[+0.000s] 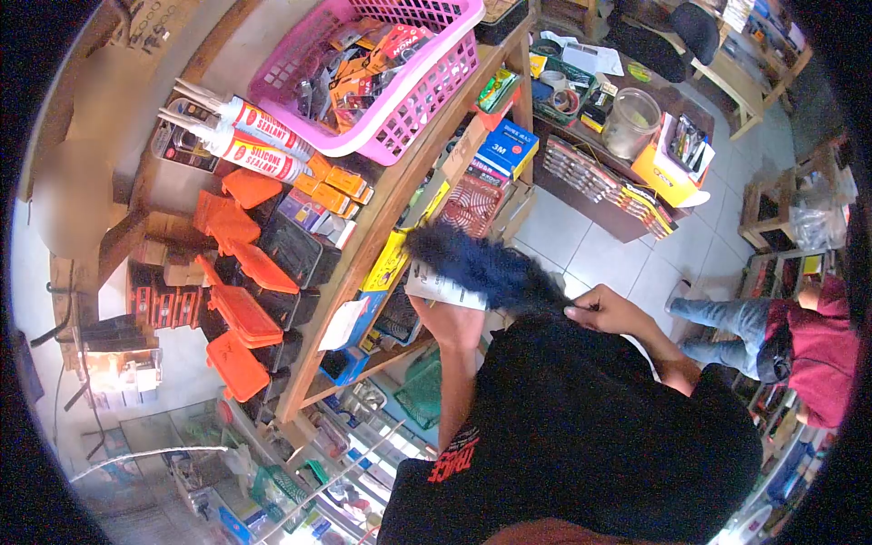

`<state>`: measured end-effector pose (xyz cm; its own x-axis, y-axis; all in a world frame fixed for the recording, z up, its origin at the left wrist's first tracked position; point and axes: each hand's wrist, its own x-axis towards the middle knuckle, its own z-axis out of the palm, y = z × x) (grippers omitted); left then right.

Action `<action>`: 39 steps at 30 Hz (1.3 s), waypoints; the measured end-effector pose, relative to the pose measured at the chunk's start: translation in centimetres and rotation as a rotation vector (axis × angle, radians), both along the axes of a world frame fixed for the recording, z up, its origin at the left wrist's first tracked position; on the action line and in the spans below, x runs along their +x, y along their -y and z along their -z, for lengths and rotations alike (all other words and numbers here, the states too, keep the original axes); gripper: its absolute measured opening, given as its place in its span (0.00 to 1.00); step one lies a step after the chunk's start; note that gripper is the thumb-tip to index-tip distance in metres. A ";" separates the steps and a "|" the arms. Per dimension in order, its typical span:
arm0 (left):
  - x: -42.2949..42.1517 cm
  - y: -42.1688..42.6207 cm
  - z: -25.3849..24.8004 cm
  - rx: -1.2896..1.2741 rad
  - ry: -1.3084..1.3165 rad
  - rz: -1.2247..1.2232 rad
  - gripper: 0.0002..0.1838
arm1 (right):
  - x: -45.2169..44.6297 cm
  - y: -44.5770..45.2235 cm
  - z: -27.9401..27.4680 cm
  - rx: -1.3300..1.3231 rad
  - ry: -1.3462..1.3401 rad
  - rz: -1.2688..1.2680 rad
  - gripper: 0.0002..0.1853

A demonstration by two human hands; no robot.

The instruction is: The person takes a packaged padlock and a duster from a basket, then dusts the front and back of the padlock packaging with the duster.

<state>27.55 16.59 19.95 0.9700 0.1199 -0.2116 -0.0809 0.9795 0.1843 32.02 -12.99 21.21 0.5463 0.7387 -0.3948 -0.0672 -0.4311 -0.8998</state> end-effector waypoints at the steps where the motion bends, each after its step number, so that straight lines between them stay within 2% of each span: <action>1: -0.6 -0.2 0.7 -0.015 0.109 0.070 0.39 | 0.1 0.3 -0.1 0.011 0.057 -0.058 0.25; 2: -0.9 -0.1 0.6 -0.030 0.216 0.141 0.39 | 0.2 0.2 -0.9 0.003 0.076 -0.025 0.25; 4: -0.2 0.0 0.4 0.023 0.038 0.027 0.35 | 0.2 -0.2 -2.2 -0.013 0.116 0.047 0.26; 5: 0.3 0.2 -0.2 0.048 -0.054 -0.029 0.33 | 0.1 0.0 -0.9 0.022 0.096 0.089 0.26; 7: 0.5 0.8 -1.9 0.003 -0.163 -0.097 0.28 | -0.1 0.2 -1.0 -0.012 -0.054 0.012 0.27; 8: 0.1 0.4 0.3 0.081 -0.062 -0.018 0.29 | 0.1 0.2 -1.2 -0.028 -0.124 -0.031 0.27; 9: -0.2 0.0 2.1 0.160 0.037 0.059 0.30 | 0.3 0.3 -1.7 -0.049 -0.065 -0.083 0.28; 10: -0.8 -0.4 3.7 0.135 0.037 0.061 0.31 | 0.3 0.1 -1.3 -0.029 -0.035 -0.037 0.28; 11: -1.0 -0.3 3.0 0.109 0.037 0.063 0.33 | 0.1 -0.1 -0.6 -0.008 -0.005 0.009 0.28; 12: -1.1 0.6 -1.1 -0.024 -0.065 -0.011 0.35 | -0.4 -0.2 -0.2 0.011 0.021 0.056 0.28; 14: -0.6 0.8 -2.2 -0.045 -0.123 -0.091 0.37 | -0.8 -0.6 -0.4 0.014 -0.033 0.012 0.28; 15: -1.2 0.1 -0.3 -0.047 -0.050 -0.017 0.38 | -0.6 -0.4 -0.2 -0.012 -0.022 -0.060 0.29; 16: -2.0 -0.3 1.4 -0.347 0.057 -0.009 0.39 | -0.5 -0.4 0.0 -0.039 -0.010 -0.133 0.29; 17: -2.5 -0.4 1.1 -0.648 0.140 0.021 0.39 | -0.7 -0.6 0.2 0.008 0.028 -0.086 0.29; 19: -2.4 -0.5 0.8 -0.697 -0.011 -0.058 0.39 | -1.2 -1.2 0.7 0.023 0.016 0.048 0.29; 20: -1.7 -0.2 -0.5 -0.130 -0.076 -0.069 0.38 | -1.3 -1.6 0.8 0.030 0.011 0.116 0.29; 21: -2.2 -0.8 1.1 -0.226 0.068 -0.049 0.36 | -1.2 -1.8 -0.7 -0.035 -0.085 0.077 0.28; 24: -4.4 -1.6 9.8 -0.089 0.095 -0.017 0.35 | -0.5 -1.2 0.0 -0.012 -0.009 -0.145 0.28; 28: -3.4 -1.4 1.8 -0.271 0.131 -0.051 0.34 | -1.4 -3.0 -1.4 -0.021 -0.016 0.112 0.27; 30: -3.3 -0.8 -0.2 -0.111 -0.090 -0.128 0.36 | -0.3 -1.7 -1.1 -0.044 -0.068 -0.103 0.28; 31: -4.5 -1.1 4.4 0.458 -0.114 -0.105 0.32 | 0.3 -1.2 -1.8 -0.063 -0.060 -0.190 0.28; 32: -4.7 -1.6 5.7 0.793 -0.113 -0.107 0.31 | 0.9 -1.0 -2.7 -0.082 -0.052 -0.276 0.28; 33: -4.5 -1.9 4.7 1.125 -0.135 -0.132 0.30 | 1.3 -0.9 -4.5 -0.039 -0.049 -0.259 0.27; 34: -4.9 -2.0 3.7 1.218 -0.130 -0.180 0.30 | 2.4 -0.2 -4.5 -0.015 0.007 -0.269 0.27; 35: -5.5 -2.1 2.1 0.531 0.022 -0.074 0.32 | 3.1 0.4 -5.5 0.021 -0.012 -0.180 0.27; 36: -6.2 -2.2 0.6 -0.174 0.033 -0.014 0.34 | 3.7 1.0 -6.9 0.057 -0.031 -0.092 0.27; 38: -6.8 -3.1 2.2 -0.216 0.144 0.039 0.42 | 4.5 2.3 -8.4 0.121 -0.137 0.184 0.25; 39: -7.1 -3.5 2.5 -0.187 0.133 0.063 0.41 | 4.8 2.3 -9.3 0.296 -0.173 0.277 0.22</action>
<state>20.42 20.14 17.44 0.9951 0.0295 -0.0948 -0.0304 0.9995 -0.0088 36.84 -15.27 30.50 0.6841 0.6685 -0.2916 -0.3049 -0.1011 -0.9470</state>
